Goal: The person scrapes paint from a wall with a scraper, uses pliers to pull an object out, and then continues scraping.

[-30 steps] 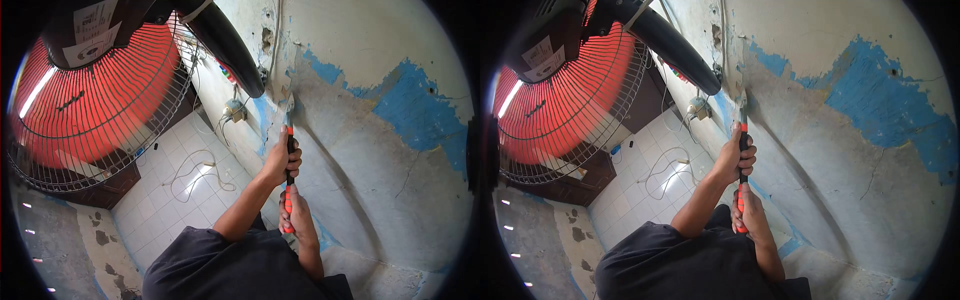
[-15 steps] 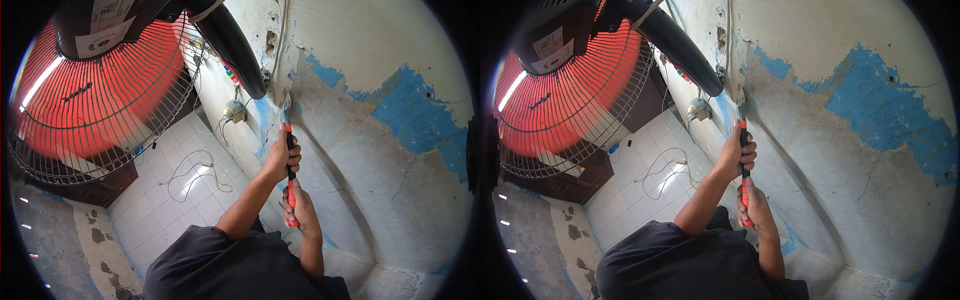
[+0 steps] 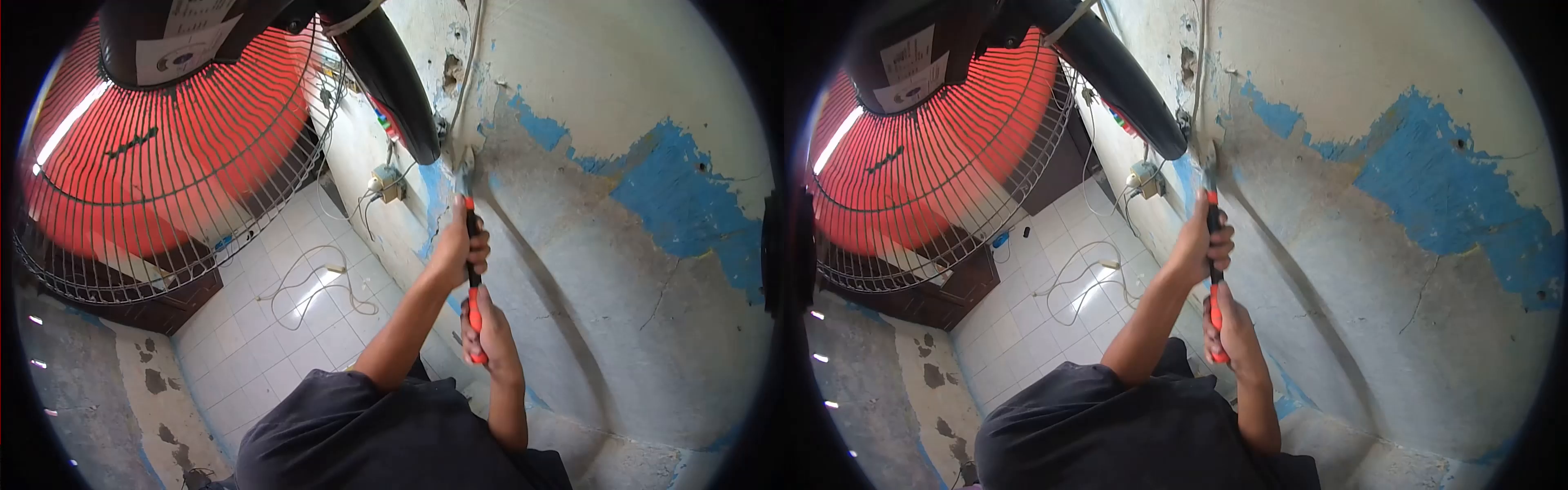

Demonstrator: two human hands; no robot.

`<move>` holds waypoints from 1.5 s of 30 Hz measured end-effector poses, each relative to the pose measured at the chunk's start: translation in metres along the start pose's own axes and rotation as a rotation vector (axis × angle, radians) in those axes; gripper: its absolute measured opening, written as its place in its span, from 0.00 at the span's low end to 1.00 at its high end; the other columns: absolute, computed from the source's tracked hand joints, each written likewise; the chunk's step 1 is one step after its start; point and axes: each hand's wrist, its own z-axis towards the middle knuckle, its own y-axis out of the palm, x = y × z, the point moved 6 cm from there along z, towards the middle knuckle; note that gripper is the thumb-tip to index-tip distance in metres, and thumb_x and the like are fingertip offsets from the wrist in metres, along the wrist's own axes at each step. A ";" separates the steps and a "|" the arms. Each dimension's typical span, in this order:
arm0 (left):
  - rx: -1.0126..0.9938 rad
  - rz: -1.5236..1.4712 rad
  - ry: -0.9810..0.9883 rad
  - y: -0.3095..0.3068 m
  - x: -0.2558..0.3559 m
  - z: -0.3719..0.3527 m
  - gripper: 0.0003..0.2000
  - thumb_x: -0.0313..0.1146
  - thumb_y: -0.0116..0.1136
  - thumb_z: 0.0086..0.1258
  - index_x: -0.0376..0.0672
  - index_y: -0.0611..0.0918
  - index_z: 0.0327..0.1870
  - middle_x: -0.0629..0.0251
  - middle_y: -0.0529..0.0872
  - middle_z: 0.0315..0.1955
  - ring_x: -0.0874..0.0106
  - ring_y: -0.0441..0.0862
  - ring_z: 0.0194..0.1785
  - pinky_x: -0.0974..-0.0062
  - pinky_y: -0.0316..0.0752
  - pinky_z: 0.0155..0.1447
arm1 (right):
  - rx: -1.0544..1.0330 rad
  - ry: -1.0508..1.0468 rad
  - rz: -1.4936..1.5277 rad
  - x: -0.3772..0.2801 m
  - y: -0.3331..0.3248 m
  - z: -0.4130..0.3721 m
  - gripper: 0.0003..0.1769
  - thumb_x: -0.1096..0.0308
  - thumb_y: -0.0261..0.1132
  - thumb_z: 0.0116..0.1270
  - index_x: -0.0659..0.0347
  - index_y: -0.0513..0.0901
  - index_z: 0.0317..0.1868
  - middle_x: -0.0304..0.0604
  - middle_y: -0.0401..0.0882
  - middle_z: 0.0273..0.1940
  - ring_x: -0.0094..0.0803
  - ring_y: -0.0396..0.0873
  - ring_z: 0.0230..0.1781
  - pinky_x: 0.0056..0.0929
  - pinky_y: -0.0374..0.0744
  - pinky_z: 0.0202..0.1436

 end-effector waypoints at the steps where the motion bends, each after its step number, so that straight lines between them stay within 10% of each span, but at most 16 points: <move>1: 0.007 0.001 0.047 -0.002 0.005 0.001 0.27 0.68 0.34 0.72 0.50 0.66 0.32 0.80 0.56 0.16 0.84 0.52 0.16 0.80 0.51 0.20 | -0.013 -0.006 -0.006 -0.004 0.004 0.003 0.31 0.36 0.44 0.74 0.60 0.68 0.37 0.32 0.59 0.14 0.19 0.57 0.05 0.25 0.67 0.07; 6: -0.051 0.025 -0.146 0.001 -0.021 -0.019 0.27 0.68 0.34 0.72 0.50 0.67 0.33 0.80 0.58 0.17 0.84 0.52 0.16 0.81 0.52 0.21 | -0.016 -0.003 0.067 0.022 0.010 -0.018 0.30 0.37 0.43 0.74 0.59 0.67 0.37 0.32 0.59 0.14 0.19 0.56 0.05 0.26 0.67 0.08; 45: 0.143 0.539 0.130 -0.046 -0.005 0.018 0.31 0.66 0.35 0.73 0.46 0.65 0.21 0.74 0.62 0.10 0.81 0.57 0.09 0.80 0.53 0.12 | 0.056 -0.100 0.093 0.096 0.000 0.089 0.37 0.31 0.36 0.72 0.59 0.66 0.26 0.36 0.60 0.11 0.26 0.59 0.06 0.27 0.65 0.11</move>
